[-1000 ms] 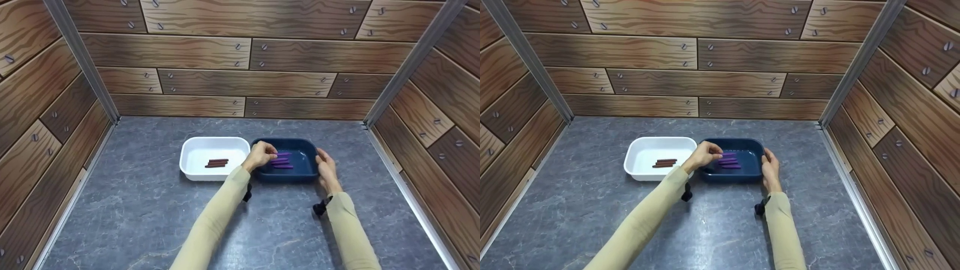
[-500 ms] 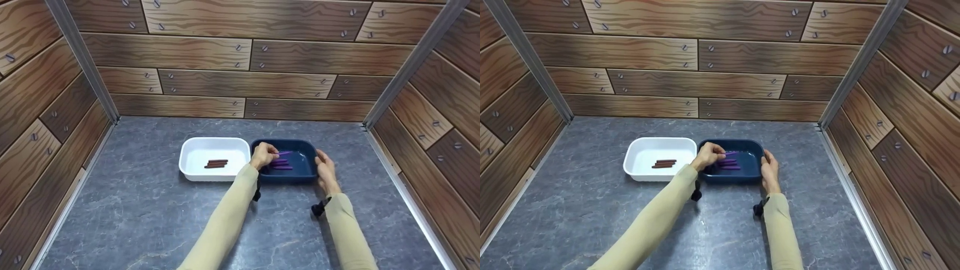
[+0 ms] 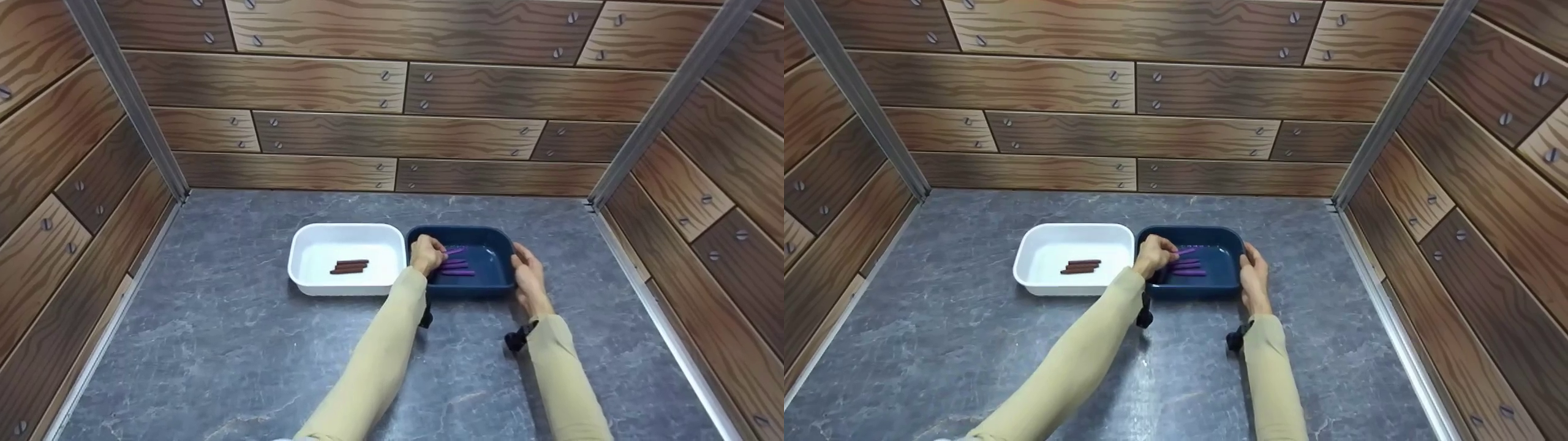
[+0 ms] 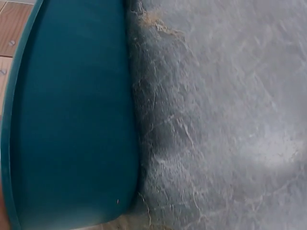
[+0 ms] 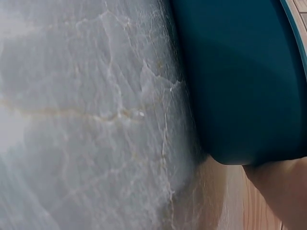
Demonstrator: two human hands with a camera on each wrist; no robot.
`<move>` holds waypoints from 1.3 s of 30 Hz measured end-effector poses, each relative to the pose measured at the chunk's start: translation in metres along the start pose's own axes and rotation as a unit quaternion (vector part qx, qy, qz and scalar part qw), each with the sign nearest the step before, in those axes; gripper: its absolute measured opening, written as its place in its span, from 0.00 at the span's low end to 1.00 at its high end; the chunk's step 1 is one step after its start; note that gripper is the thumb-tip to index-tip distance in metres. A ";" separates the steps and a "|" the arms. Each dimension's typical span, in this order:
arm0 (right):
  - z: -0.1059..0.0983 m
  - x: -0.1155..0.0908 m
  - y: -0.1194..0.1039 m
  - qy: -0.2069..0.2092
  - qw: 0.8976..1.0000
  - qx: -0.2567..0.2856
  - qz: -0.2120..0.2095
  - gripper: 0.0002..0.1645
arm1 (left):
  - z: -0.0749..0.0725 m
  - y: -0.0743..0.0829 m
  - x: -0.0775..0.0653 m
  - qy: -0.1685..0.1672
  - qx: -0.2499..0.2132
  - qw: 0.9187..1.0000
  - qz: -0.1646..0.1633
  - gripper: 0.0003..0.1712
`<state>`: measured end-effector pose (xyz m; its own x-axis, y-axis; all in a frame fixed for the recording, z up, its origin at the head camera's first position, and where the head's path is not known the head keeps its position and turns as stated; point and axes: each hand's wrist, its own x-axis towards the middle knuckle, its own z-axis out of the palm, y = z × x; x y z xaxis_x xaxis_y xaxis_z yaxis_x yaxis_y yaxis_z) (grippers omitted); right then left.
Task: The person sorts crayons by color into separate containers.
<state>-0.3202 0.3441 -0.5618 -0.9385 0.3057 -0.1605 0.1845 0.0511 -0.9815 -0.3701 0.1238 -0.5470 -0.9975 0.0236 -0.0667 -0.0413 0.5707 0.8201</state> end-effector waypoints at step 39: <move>-0.001 0.000 0.001 0.000 1.000 -0.014 -0.007 0.30 | -0.003 0.001 0.003 -0.043 -0.041 0.998 0.018 0.14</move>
<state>-0.3197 0.3453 -0.5629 -0.9413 0.3040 -0.1471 0.1798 0.0827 -0.9802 -0.3738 0.1223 -0.5446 -0.9898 0.1156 -0.0829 -0.0143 0.4991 0.8664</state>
